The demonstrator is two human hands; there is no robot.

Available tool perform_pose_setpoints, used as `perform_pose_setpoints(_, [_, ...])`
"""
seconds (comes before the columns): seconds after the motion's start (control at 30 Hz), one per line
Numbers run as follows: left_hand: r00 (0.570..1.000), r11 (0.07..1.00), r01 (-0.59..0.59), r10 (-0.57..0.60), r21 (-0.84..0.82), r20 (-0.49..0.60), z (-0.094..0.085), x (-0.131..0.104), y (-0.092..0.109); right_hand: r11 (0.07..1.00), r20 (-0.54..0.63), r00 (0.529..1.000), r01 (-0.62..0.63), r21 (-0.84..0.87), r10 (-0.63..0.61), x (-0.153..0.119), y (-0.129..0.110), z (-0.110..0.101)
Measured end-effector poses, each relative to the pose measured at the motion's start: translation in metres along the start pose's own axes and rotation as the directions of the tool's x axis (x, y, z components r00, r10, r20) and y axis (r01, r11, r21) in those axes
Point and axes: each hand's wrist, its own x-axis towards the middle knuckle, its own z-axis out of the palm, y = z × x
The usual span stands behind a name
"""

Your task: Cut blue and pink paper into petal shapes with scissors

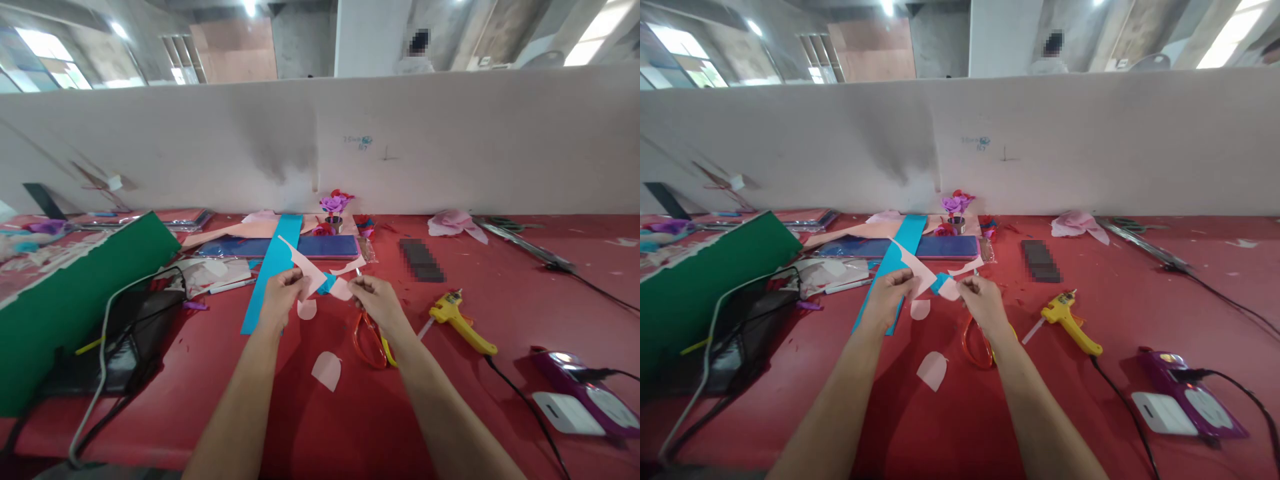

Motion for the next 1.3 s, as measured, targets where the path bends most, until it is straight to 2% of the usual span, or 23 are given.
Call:
perform_pose_setpoints(0.03, [1.000,1.000,0.001,-0.002,-0.012,-0.023,-0.002,0.002,-0.001,0.988,0.076,0.997,0.025,-0.153,-0.014,-0.004,0.000,-0.003])
perform_pose_setpoints(0.1, [0.997,0.998,0.013,-0.018,-0.064,-0.079,-0.005,0.004,-0.001,0.877,0.168,0.986,0.091,-0.471,-0.012,-0.016,0.001,-0.010])
perform_pose_setpoints(0.17, [0.993,0.993,0.017,-0.031,-0.120,-0.113,-0.005,0.004,-0.002,0.702,0.120,0.993,0.087,-0.707,-0.002,-0.031,0.002,-0.020])
perform_pose_setpoints(0.2, [0.992,0.990,0.019,-0.036,-0.143,-0.119,-0.004,0.004,-0.002,0.629,0.117,0.993,0.091,-0.772,0.000,-0.038,0.004,-0.025])
perform_pose_setpoints(0.23, [0.992,0.985,0.026,-0.046,-0.169,-0.115,-0.003,0.004,-0.003,0.573,0.125,0.992,0.100,-0.813,0.004,-0.044,0.007,-0.030])
perform_pose_setpoints(0.3, [0.995,0.971,0.058,-0.076,-0.233,-0.071,0.000,0.002,-0.005,0.527,0.153,0.988,0.117,-0.842,0.026,-0.051,0.014,-0.037])
perform_pose_setpoints(0.4, [0.994,0.941,0.111,-0.112,-0.319,0.015,0.005,0.001,-0.008,0.558,0.146,0.987,0.087,-0.825,0.064,-0.053,0.023,-0.041])
perform_pose_setpoints(0.53, [0.991,0.919,0.135,-0.121,-0.370,0.059,0.011,0.000,-0.009,0.584,0.023,0.993,-0.047,-0.810,0.113,-0.055,0.020,-0.047])
perform_pose_setpoints(0.6, [0.992,0.922,0.125,-0.115,-0.366,0.049,0.011,-0.001,-0.008,0.633,-0.046,0.991,-0.118,-0.765,0.130,-0.063,0.019,-0.056])
perform_pose_setpoints(0.67, [0.994,0.928,0.109,-0.105,-0.356,0.030,0.011,-0.002,-0.007,0.765,-0.032,0.994,-0.105,-0.636,0.109,-0.072,0.020,-0.065])
perform_pose_setpoints(0.73, [0.995,0.936,0.096,-0.096,-0.338,0.015,0.011,-0.003,-0.006,0.908,0.030,0.997,-0.050,-0.417,0.069,-0.080,0.021,-0.072])
perform_pose_setpoints(0.8, [0.994,0.924,0.099,-0.110,-0.370,-0.007,0.011,-0.004,-0.002,0.982,0.043,0.997,-0.048,-0.182,0.056,-0.083,0.018,-0.072])
perform_pose_setpoints(0.87, [0.990,0.886,0.112,-0.136,-0.449,-0.022,0.013,-0.004,0.006,0.998,0.063,0.996,-0.061,-0.012,0.062,-0.078,0.008,-0.066])
perform_pose_setpoints(0.93, [0.985,0.831,0.128,-0.171,-0.542,-0.028,0.017,-0.004,0.016,0.996,0.184,0.983,-0.032,0.087,0.016,-0.067,-0.005,-0.055])
perform_pose_setpoints(1.0, [0.978,0.787,0.143,-0.204,-0.600,-0.035,0.022,-0.005,0.027,0.989,0.327,0.942,0.026,0.146,-0.073,-0.054,-0.012,-0.042])
perform_pose_setpoints(1.03, [0.973,0.764,0.155,-0.226,-0.626,-0.035,0.024,-0.006,0.031,0.987,0.351,0.931,0.044,0.156,-0.097,-0.046,-0.012,-0.034])
perform_pose_setpoints(1.13, [0.970,0.728,0.164,-0.240,-0.666,-0.023,0.031,-0.010,0.036,0.982,0.415,0.905,0.010,0.190,-0.089,-0.027,0.008,-0.016])
perform_pose_setpoints(1.2, [0.979,0.729,0.148,-0.203,-0.668,-0.005,0.034,-0.014,0.032,0.971,0.416,0.907,-0.044,0.236,-0.060,-0.019,0.028,-0.009])
perform_pose_setpoints(1.3, [0.988,0.754,0.122,-0.153,-0.646,0.009,0.038,-0.018,0.022,0.958,0.405,0.911,-0.041,0.284,-0.081,-0.020,0.045,-0.006])
